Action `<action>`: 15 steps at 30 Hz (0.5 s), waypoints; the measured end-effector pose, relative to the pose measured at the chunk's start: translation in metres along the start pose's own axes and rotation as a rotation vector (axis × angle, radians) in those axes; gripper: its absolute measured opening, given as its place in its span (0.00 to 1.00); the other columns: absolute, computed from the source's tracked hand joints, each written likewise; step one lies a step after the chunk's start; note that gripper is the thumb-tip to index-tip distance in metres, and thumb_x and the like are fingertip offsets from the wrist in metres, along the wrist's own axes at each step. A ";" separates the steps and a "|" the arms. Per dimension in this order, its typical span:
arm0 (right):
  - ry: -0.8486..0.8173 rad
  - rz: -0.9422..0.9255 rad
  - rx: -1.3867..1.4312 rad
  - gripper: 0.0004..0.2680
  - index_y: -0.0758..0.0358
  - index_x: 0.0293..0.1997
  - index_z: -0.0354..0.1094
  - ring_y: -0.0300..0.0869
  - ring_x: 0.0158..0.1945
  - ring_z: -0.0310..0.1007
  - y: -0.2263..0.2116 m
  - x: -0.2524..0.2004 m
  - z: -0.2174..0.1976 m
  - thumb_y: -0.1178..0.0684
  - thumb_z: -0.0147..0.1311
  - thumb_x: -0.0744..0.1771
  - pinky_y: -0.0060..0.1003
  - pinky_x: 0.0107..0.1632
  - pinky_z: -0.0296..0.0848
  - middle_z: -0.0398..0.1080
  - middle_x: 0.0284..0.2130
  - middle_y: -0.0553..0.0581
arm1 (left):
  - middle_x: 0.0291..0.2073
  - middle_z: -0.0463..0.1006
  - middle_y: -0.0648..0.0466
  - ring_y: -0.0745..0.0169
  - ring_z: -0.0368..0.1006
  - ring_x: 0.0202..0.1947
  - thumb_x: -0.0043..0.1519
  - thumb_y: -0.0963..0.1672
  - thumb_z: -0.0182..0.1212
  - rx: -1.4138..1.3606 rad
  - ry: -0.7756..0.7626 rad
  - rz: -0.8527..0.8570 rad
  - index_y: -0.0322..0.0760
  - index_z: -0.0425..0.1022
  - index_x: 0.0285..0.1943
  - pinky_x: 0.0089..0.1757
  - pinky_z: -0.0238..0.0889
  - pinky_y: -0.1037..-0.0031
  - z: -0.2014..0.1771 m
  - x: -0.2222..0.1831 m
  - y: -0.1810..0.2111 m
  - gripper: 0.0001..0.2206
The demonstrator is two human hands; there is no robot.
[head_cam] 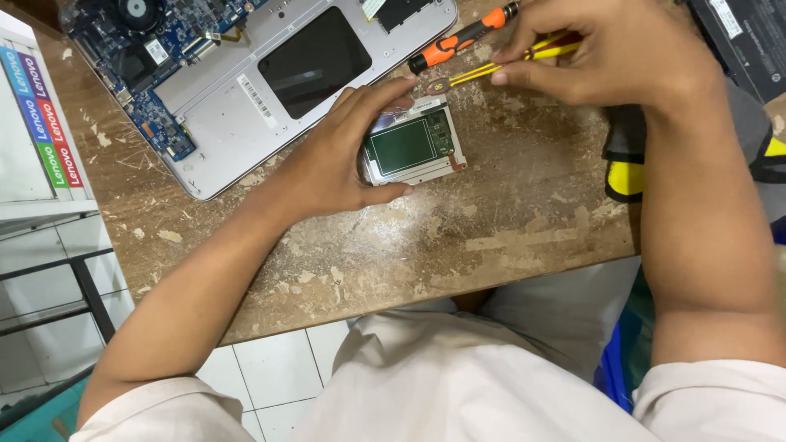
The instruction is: Using a precision screwdriver to clean or pry the edges of a small electronic display component on a repair bench.
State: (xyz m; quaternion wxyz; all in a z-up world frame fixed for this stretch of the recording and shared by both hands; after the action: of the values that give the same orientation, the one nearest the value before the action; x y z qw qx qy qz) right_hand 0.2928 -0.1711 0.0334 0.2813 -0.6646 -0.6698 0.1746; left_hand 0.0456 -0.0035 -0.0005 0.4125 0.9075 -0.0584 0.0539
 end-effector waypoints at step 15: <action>-0.041 -0.037 -0.041 0.06 0.65 0.46 0.78 0.45 0.46 0.75 -0.007 0.015 0.009 0.55 0.72 0.73 0.40 0.48 0.67 0.77 0.43 0.56 | 0.74 0.65 0.35 0.37 0.66 0.75 0.71 0.50 0.78 0.136 0.109 0.283 0.29 0.51 0.84 0.77 0.62 0.49 0.012 -0.005 -0.005 0.42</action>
State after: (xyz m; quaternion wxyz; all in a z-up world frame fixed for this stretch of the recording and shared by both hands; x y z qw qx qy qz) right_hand 0.2826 -0.1557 0.0330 0.2568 -0.6540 -0.6911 0.1693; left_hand 0.0421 -0.0093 -0.0127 0.3412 0.9117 -0.1594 0.1643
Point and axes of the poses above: each hand's wrist, its own x-axis towards the middle knuckle, its own z-axis out of the palm, y = z × x, the point moved 5 cm from there along x, towards the middle knuckle
